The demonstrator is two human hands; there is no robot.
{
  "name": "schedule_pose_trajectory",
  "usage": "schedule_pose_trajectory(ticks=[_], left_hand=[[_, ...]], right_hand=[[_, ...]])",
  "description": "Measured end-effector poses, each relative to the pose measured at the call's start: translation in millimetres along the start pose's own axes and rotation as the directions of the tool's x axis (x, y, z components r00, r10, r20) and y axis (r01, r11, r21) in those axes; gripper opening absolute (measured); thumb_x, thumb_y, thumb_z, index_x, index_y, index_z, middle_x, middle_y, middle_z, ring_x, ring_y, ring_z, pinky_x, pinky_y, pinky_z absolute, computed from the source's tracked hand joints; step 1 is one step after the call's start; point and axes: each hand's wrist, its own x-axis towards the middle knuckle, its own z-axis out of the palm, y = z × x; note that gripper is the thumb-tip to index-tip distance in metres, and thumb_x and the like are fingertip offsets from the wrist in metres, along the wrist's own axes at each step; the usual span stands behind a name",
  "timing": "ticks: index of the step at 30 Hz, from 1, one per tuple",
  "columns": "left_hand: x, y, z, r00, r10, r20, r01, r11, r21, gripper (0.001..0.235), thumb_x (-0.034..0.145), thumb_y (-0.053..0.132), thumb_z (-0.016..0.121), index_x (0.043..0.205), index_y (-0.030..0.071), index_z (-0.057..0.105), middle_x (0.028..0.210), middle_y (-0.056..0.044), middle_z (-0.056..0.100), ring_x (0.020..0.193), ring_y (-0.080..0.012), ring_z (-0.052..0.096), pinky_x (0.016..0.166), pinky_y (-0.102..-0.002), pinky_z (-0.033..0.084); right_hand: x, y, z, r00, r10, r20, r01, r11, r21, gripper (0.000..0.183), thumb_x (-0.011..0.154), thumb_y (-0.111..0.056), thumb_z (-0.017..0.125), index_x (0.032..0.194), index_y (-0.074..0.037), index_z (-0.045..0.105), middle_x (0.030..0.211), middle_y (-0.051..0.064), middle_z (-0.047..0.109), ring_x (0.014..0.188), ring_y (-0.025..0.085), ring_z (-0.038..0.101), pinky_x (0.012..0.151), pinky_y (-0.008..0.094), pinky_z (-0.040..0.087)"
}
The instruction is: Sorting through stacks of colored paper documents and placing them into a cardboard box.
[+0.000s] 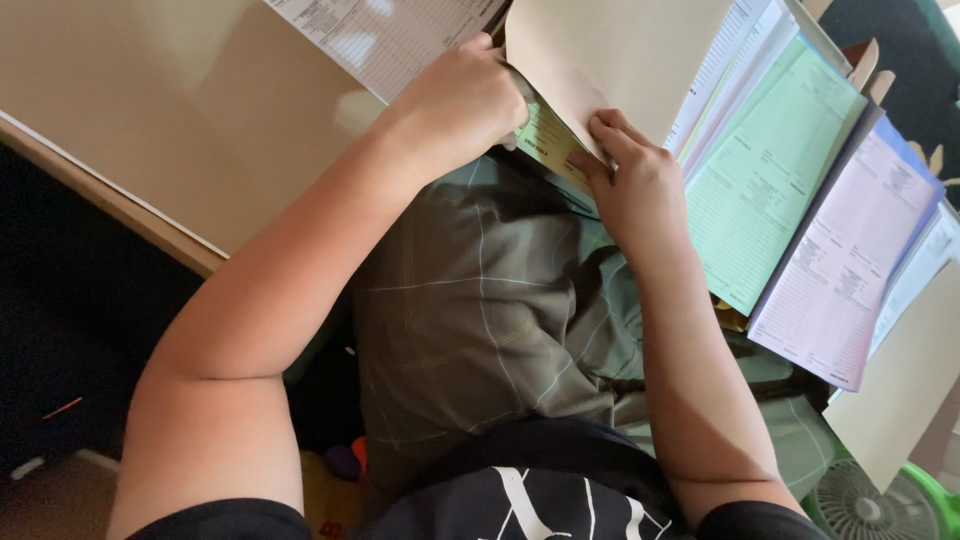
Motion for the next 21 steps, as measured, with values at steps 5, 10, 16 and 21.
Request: schedule_pose_trajectory(ticks=[5, 10, 16, 21], left_hand=[[-3, 8, -21, 0.996, 0.082, -0.029, -0.077, 0.988, 0.131, 0.038, 0.048, -0.015, 0.066, 0.053, 0.016, 0.044, 0.053, 0.005, 0.039, 0.060, -0.0177, 0.040, 0.073, -0.031, 0.044], [5, 23, -41, 0.894, 0.175, -0.412, -0.097, 0.974, 0.204, 0.021, 0.099, 0.008, 0.071, 0.080, 0.017, 0.070, 0.078, 0.011, 0.067, 0.082, -0.0183, 0.055, 0.084, -0.033, 0.043], [42, 62, -40, 0.687, 0.013, -0.727, 0.017, 0.999, 0.034, 0.027, 0.107, 0.010, 0.080, 0.128, 0.018, 0.064, 0.139, -0.007, 0.060, 0.123, -0.0299, 0.064, 0.096, -0.045, 0.048], [88, 58, 4, 0.411, -0.668, -0.620, 0.072, 0.702, -0.709, 0.117, 0.095, 0.030, 0.103, 0.164, 0.011, 0.010, 0.172, -0.019, 0.023, 0.166, -0.0396, 0.033, 0.144, -0.050, 0.029]], right_hand=[[-1, -7, -1, 1.000, -0.009, -0.004, 0.009, 1.000, -0.003, 0.027, 0.096, -0.001, 0.070, 0.120, 0.007, 0.063, 0.126, 0.006, 0.064, 0.075, 0.029, 0.060, 0.065, 0.041, 0.050], [-8, -14, 21, 0.991, 0.123, -0.051, -0.129, 0.984, -0.124, 0.041, 0.105, -0.034, 0.061, 0.129, -0.001, 0.051, 0.140, 0.012, 0.057, 0.085, 0.046, 0.066, 0.057, 0.055, 0.048], [-13, 35, -34, 0.911, 0.280, -0.303, -0.290, 0.957, 0.010, 0.005, 0.099, -0.012, 0.056, 0.097, -0.007, 0.055, 0.070, 0.028, 0.063, 0.069, 0.058, 0.056, 0.059, 0.058, 0.040], [-94, 45, -158, 0.630, 0.679, -0.376, -0.278, 0.650, 0.708, 0.024, 0.095, -0.022, 0.073, 0.117, -0.013, 0.069, 0.106, -0.002, 0.072, 0.092, 0.010, 0.068, 0.078, 0.027, 0.058]])
